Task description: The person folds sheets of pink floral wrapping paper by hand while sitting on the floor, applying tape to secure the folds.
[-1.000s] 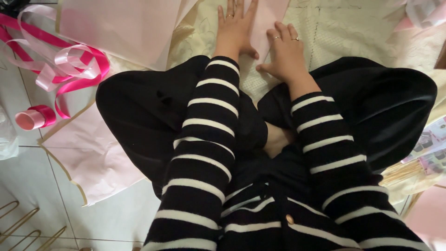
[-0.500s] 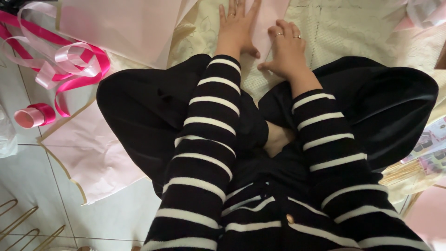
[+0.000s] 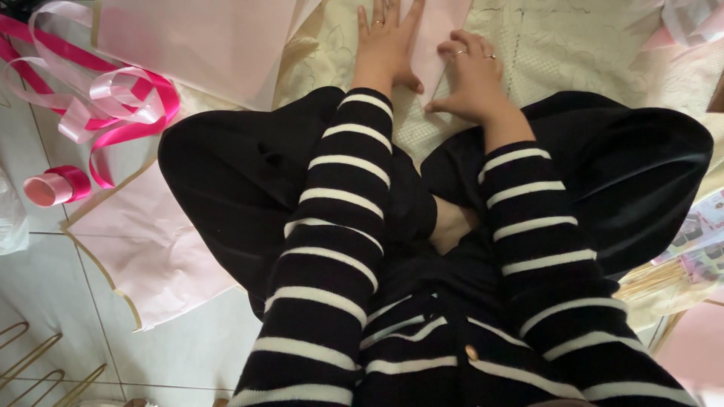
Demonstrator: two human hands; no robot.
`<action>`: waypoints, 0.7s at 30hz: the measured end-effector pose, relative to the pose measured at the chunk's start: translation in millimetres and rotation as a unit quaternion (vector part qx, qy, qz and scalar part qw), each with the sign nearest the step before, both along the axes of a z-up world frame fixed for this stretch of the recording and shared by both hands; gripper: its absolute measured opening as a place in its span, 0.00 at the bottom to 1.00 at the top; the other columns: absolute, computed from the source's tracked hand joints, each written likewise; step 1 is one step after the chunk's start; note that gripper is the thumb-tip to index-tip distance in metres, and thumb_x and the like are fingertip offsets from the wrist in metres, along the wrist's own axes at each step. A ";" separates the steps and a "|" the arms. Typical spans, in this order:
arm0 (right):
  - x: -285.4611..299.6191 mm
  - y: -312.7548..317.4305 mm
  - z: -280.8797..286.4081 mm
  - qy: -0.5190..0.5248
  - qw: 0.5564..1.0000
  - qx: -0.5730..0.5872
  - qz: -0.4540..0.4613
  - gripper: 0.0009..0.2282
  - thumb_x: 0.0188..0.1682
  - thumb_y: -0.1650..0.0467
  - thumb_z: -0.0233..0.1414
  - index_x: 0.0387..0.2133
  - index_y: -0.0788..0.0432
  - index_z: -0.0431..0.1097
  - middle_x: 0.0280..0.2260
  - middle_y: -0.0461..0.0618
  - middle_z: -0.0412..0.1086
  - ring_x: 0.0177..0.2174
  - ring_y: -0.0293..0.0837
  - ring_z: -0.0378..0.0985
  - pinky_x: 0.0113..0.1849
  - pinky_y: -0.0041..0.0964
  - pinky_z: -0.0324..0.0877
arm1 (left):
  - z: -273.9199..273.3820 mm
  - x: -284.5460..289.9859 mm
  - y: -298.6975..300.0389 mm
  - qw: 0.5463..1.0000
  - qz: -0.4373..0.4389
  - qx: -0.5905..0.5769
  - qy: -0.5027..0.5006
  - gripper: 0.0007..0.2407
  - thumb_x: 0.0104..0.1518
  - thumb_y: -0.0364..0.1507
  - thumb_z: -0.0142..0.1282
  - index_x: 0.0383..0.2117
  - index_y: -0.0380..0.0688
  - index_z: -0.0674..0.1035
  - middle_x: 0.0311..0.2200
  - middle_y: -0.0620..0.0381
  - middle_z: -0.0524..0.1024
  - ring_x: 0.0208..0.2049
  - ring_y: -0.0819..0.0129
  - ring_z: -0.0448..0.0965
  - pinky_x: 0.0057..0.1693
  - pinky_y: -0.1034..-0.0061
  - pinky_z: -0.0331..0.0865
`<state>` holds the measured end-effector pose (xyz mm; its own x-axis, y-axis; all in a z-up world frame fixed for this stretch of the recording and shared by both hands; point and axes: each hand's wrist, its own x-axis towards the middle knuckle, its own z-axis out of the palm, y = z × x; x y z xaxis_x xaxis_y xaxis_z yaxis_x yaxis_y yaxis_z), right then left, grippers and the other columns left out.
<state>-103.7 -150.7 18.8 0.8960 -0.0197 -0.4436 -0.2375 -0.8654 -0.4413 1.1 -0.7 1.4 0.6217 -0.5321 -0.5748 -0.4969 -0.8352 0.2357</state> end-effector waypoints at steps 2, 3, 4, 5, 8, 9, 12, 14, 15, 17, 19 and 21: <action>-1.0 -8.8 -5.7 -0.010 1.000 0.016 0.006 0.40 0.32 0.62 0.71 0.60 0.55 0.63 0.65 0.53 0.51 0.63 0.60 0.46 0.57 0.67 0.49 | 2.4 -0.4 0.0 1.000 0.000 0.000 0.001 0.58 0.44 0.52 0.77 0.73 0.58 0.37 0.75 0.41 0.34 0.75 0.41 0.30 0.72 0.42 0.26; -1.8 -13.2 -8.7 -0.020 0.999 0.033 0.012 0.36 0.34 0.64 0.70 0.59 0.54 0.64 0.65 0.53 0.52 0.63 0.60 0.48 0.57 0.65 0.49 | 3.5 -1.0 0.0 1.000 0.000 0.001 0.002 0.58 0.44 0.51 0.77 0.73 0.57 0.38 0.75 0.41 0.34 0.75 0.41 0.30 0.72 0.42 0.26; -1.9 -11.4 -8.4 -0.020 0.999 0.032 0.012 0.36 0.34 0.64 0.70 0.59 0.54 0.64 0.65 0.53 0.52 0.63 0.60 0.48 0.57 0.65 0.49 | 3.4 -0.9 -0.1 1.000 0.000 0.000 0.002 0.58 0.44 0.51 0.77 0.73 0.57 0.38 0.75 0.41 0.34 0.75 0.41 0.30 0.72 0.42 0.26; -1.9 -9.7 -8.2 -0.030 0.999 0.026 0.006 0.34 0.35 0.65 0.70 0.58 0.55 0.65 0.64 0.54 0.54 0.62 0.60 0.49 0.58 0.64 0.48 | 3.2 -0.7 -0.2 1.000 0.001 0.003 0.005 0.58 0.44 0.51 0.77 0.73 0.57 0.37 0.75 0.41 0.34 0.75 0.42 0.30 0.72 0.42 0.26; -2.1 -7.2 -11.8 -0.045 0.999 0.011 -0.001 0.32 0.36 0.65 0.70 0.57 0.55 0.66 0.63 0.54 0.55 0.62 0.61 0.50 0.57 0.63 0.49 | -1.1 -0.6 -0.9 1.000 0.001 0.002 0.001 0.59 0.43 0.52 0.77 0.73 0.58 0.37 0.75 0.42 0.34 0.75 0.42 0.31 0.72 0.43 0.26; -2.2 -6.2 -13.9 -0.050 0.999 0.004 -0.001 0.32 0.36 0.65 0.70 0.56 0.55 0.66 0.63 0.54 0.55 0.61 0.60 0.50 0.56 0.63 0.50 | -3.2 -0.8 -0.4 1.000 0.000 0.000 -0.005 0.59 0.43 0.53 0.77 0.73 0.58 0.38 0.75 0.42 0.35 0.75 0.42 0.32 0.72 0.43 0.27; -3.2 -3.9 -15.1 -0.049 0.999 -0.004 -0.002 0.32 0.37 0.64 0.69 0.57 0.55 0.65 0.63 0.54 0.54 0.62 0.61 0.49 0.57 0.65 0.50 | -4.2 -0.8 -1.3 1.000 0.004 -0.004 -0.005 0.59 0.42 0.52 0.78 0.73 0.57 0.39 0.75 0.42 0.36 0.75 0.42 0.32 0.72 0.42 0.27; -5.1 -3.7 -17.2 -0.057 0.998 -0.005 0.003 0.33 0.37 0.64 0.67 0.58 0.56 0.64 0.63 0.54 0.53 0.61 0.61 0.49 0.56 0.65 0.51 | 3.6 -0.9 -0.8 1.000 0.006 -0.004 0.005 0.59 0.43 0.51 0.78 0.73 0.57 0.38 0.75 0.42 0.36 0.75 0.42 0.31 0.72 0.43 0.26; -6.0 -3.8 -18.2 -0.065 0.998 -0.006 0.008 0.33 0.37 0.64 0.66 0.59 0.56 0.63 0.62 0.54 0.52 0.61 0.61 0.50 0.54 0.66 0.53 | 7.5 -0.9 -0.7 1.000 0.007 -0.003 0.015 0.58 0.44 0.50 0.78 0.73 0.56 0.37 0.75 0.41 0.35 0.75 0.42 0.31 0.72 0.43 0.25; -6.5 -3.4 -18.7 -0.063 0.998 -0.007 0.010 0.33 0.38 0.63 0.67 0.59 0.56 0.63 0.63 0.54 0.51 0.61 0.60 0.49 0.55 0.67 0.52 | 2.7 -0.7 -1.0 1.000 0.006 -0.004 0.010 0.58 0.43 0.51 0.78 0.73 0.56 0.38 0.75 0.42 0.36 0.75 0.42 0.32 0.72 0.43 0.26; -7.2 -3.0 -19.2 -0.061 0.998 -0.008 0.011 0.33 0.39 0.63 0.67 0.59 0.56 0.62 0.63 0.54 0.51 0.62 0.60 0.48 0.55 0.67 0.51 | 1.4 -0.9 -1.0 1.000 0.005 -0.005 0.003 0.58 0.43 0.51 0.78 0.72 0.57 0.38 0.75 0.42 0.37 0.75 0.41 0.33 0.72 0.42 0.26; -7.4 -2.8 -19.9 -0.072 0.997 -0.005 0.015 0.33 0.40 0.62 0.66 0.59 0.58 0.62 0.62 0.56 0.51 0.61 0.61 0.49 0.55 0.67 0.52 | 3.4 -0.6 -1.1 1.000 0.004 -0.001 0.005 0.58 0.42 0.52 0.77 0.73 0.56 0.39 0.75 0.43 0.36 0.75 0.43 0.32 0.72 0.42 0.27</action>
<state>-111.0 -153.5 -1.1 0.9508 0.0051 -0.3097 -0.1451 -0.8760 -0.4600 0.5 -1.8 4.9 0.6197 -0.5282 -0.5805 -0.4883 -0.8385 0.2417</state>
